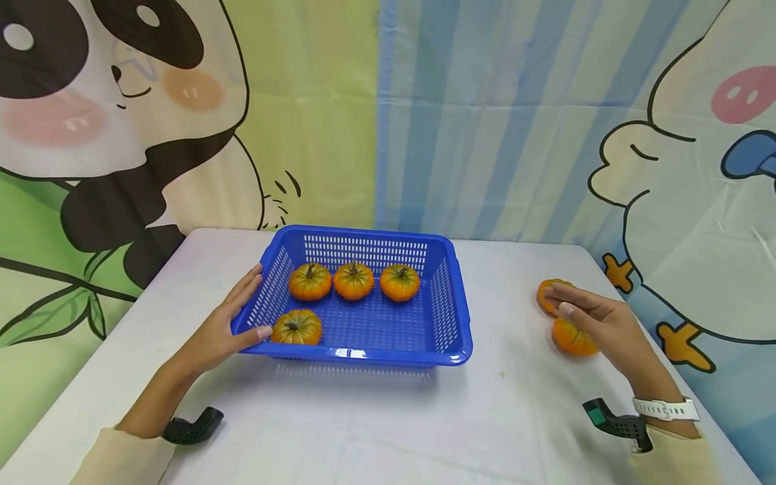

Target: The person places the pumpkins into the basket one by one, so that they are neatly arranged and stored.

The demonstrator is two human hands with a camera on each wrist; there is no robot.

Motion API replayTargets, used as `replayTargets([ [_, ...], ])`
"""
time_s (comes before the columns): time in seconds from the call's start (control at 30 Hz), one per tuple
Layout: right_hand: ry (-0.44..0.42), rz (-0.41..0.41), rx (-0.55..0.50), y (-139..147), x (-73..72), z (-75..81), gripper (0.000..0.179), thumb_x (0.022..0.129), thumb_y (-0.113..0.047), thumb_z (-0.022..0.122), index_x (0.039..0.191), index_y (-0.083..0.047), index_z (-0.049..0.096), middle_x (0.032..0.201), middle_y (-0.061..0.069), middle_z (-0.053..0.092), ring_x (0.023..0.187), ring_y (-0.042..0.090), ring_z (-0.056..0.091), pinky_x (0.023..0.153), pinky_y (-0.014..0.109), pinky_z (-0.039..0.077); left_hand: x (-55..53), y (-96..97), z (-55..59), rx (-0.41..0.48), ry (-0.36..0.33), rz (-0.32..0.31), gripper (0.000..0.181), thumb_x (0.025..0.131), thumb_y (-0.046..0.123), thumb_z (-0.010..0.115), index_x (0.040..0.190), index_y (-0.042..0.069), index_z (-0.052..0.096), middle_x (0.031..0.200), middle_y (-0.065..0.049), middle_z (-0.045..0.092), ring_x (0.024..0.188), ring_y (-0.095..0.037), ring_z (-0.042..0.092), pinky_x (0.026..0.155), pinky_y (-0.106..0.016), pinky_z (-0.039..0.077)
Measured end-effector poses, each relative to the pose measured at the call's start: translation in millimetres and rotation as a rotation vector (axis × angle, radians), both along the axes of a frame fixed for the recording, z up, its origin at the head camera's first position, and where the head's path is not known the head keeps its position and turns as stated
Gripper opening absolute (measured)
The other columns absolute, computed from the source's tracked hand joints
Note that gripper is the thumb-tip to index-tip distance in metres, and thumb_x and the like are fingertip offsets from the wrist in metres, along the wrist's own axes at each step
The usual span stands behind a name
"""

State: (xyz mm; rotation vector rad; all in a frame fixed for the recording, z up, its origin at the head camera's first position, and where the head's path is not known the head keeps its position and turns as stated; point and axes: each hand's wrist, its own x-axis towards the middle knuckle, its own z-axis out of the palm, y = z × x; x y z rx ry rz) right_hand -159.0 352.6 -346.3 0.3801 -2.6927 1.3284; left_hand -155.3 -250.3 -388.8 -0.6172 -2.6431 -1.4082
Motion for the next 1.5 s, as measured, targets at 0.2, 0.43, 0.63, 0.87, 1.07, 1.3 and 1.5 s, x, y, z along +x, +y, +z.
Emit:
replayTargets([
  [0.2, -0.064, -0.213, 0.115, 38, 8.0, -3.2, 0.054, 0.097, -0.043, 0.056, 0.145, -0.020, 0.049, 0.134, -0.002, 0.059, 0.119, -0.002, 0.048, 0.091, 0.022, 0.048, -0.3, 0.4, 0.5, -0.003, 0.000, 0.002, 0.090, 0.087, 0.021, 0.068, 0.157, 0.009, 0.012, 0.163, -0.001, 0.003, 0.142, -0.046, 0.016, 0.094, -0.059, 0.038],
  [0.43, -0.112, -0.312, 0.049, 64, 9.2, -16.2, 0.063, 0.096, -0.050, 0.052, 0.152, -0.027, 0.035, 0.145, -0.004, 0.047, 0.139, 0.018, 0.033, 0.101, 0.070, 0.028, 0.7, 0.8, 0.6, 0.000, -0.003, 0.000, 0.089, 0.087, 0.021, 0.067, 0.156, 0.007, 0.012, 0.163, -0.002, 0.002, 0.142, -0.047, 0.016, 0.094, -0.060, 0.037],
  [0.63, -0.210, -0.337, 0.039, 76, 0.3, -38.4, 0.074, 0.095, -0.056, 0.050, 0.155, -0.018, 0.028, 0.150, 0.002, 0.040, 0.142, 0.037, 0.022, 0.100, 0.069, 0.029, 0.9, 0.1, -0.1, 0.002, -0.001, -0.001, 0.089, 0.088, 0.021, 0.068, 0.157, 0.009, 0.012, 0.163, -0.001, 0.002, 0.143, -0.044, 0.014, 0.096, -0.060, 0.036],
  [0.87, -0.387, -0.232, 0.037, 78, -8.5, -56.2, 0.087, 0.095, -0.058, 0.048, 0.156, -0.008, 0.012, 0.154, 0.025, 0.025, 0.135, 0.047, 0.029, 0.098, 0.056, 0.042, -0.4, -0.8, -1.2, -0.006, 0.004, 0.001, 0.089, 0.087, 0.021, 0.068, 0.157, 0.009, 0.012, 0.163, -0.001, 0.003, 0.144, -0.043, 0.013, 0.097, -0.061, 0.035],
  [1.07, -0.474, -0.211, -0.036, 76, -14.2, -65.0, 0.090, 0.095, -0.059, 0.047, 0.156, -0.007, 0.007, 0.155, 0.032, 0.010, 0.137, 0.050, 0.020, 0.103, 0.064, 0.030, -0.3, -1.1, -2.7, -0.009, 0.004, 0.007, 0.089, 0.088, 0.021, 0.068, 0.156, 0.008, 0.013, 0.163, 0.000, 0.003, 0.144, -0.043, 0.013, 0.097, -0.061, 0.035],
  [1.3, -0.463, -0.211, 0.026, 80, -11.6, -68.3, 0.081, 0.098, -0.054, 0.047, 0.153, -0.001, 0.021, 0.154, 0.031, 0.016, 0.135, 0.051, 0.023, 0.102, 0.066, 0.031, 0.7, -0.3, -3.4, -0.009, 0.014, 0.005, 0.089, 0.088, 0.021, 0.068, 0.156, 0.007, 0.013, 0.163, -0.002, 0.003, 0.142, -0.046, 0.015, 0.095, -0.060, 0.037],
  [1.5, -0.448, -0.225, 0.015, 76, -12.0, -68.6, 0.079, 0.098, -0.053, 0.047, 0.153, -0.002, 0.023, 0.154, 0.031, 0.017, 0.136, 0.051, 0.022, 0.102, 0.065, 0.031, 0.9, -0.1, -2.4, -0.014, 0.024, 0.006, 0.088, 0.087, 0.020, 0.068, 0.156, 0.007, 0.015, 0.163, -0.004, 0.004, 0.142, -0.045, 0.015, 0.095, -0.062, 0.036],
])
